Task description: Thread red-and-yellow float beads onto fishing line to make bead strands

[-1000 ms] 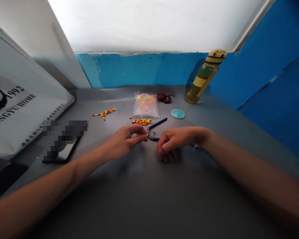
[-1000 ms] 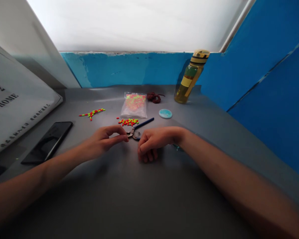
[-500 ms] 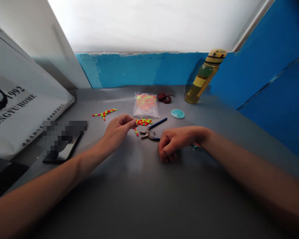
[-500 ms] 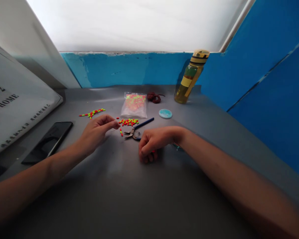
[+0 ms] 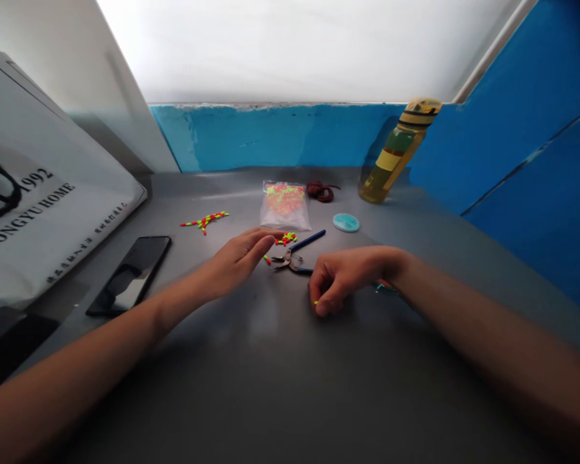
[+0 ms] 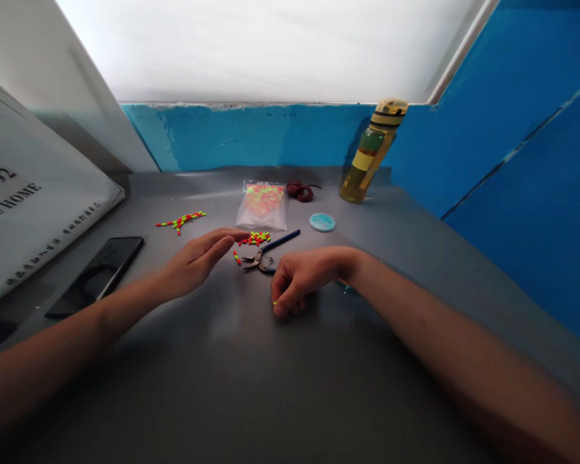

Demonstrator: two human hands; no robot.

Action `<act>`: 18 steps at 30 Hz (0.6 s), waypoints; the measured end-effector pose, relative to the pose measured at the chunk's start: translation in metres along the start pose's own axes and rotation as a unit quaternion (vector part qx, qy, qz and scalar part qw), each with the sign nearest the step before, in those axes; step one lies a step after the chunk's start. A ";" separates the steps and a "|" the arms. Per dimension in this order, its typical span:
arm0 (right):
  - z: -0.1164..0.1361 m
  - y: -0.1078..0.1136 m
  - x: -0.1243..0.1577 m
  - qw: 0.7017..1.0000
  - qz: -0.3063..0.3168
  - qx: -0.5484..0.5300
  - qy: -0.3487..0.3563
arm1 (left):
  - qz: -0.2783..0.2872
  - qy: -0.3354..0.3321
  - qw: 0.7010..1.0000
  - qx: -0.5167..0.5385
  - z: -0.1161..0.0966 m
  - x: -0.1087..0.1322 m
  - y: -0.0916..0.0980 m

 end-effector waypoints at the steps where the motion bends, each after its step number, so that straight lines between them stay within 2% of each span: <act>1: 0.000 0.000 0.000 1.000 0.000 -0.001 0.001 | -0.007 -0.003 0.999 -0.051 0.006 0.000 0.002; 4: 0.001 -0.001 0.001 1.000 0.004 0.003 0.005 | 0.029 -0.063 0.974 -0.214 0.016 0.002 -0.006; 7: 0.002 -0.002 0.001 1.000 0.008 0.007 0.011 | 0.057 -0.106 0.949 -0.292 0.021 0.005 -0.013; 10: 0.001 -0.002 0.001 1.000 0.005 0.005 0.008 | 0.056 -0.125 0.939 -0.315 0.021 0.006 -0.012; 18: 0.004 -0.005 0.000 1.000 0.003 -0.022 0.009 | 0.085 -0.148 0.936 -0.310 0.022 0.004 -0.012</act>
Point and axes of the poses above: each hand's wrist, its own x-axis away from the middle knuckle, its own y-axis out of the back of the hand, z = x × y, the point moved 10 cm from there along -x, towards the middle knuckle, and after that the axes turned 2 degrees about -x, right-handed, at the moved point
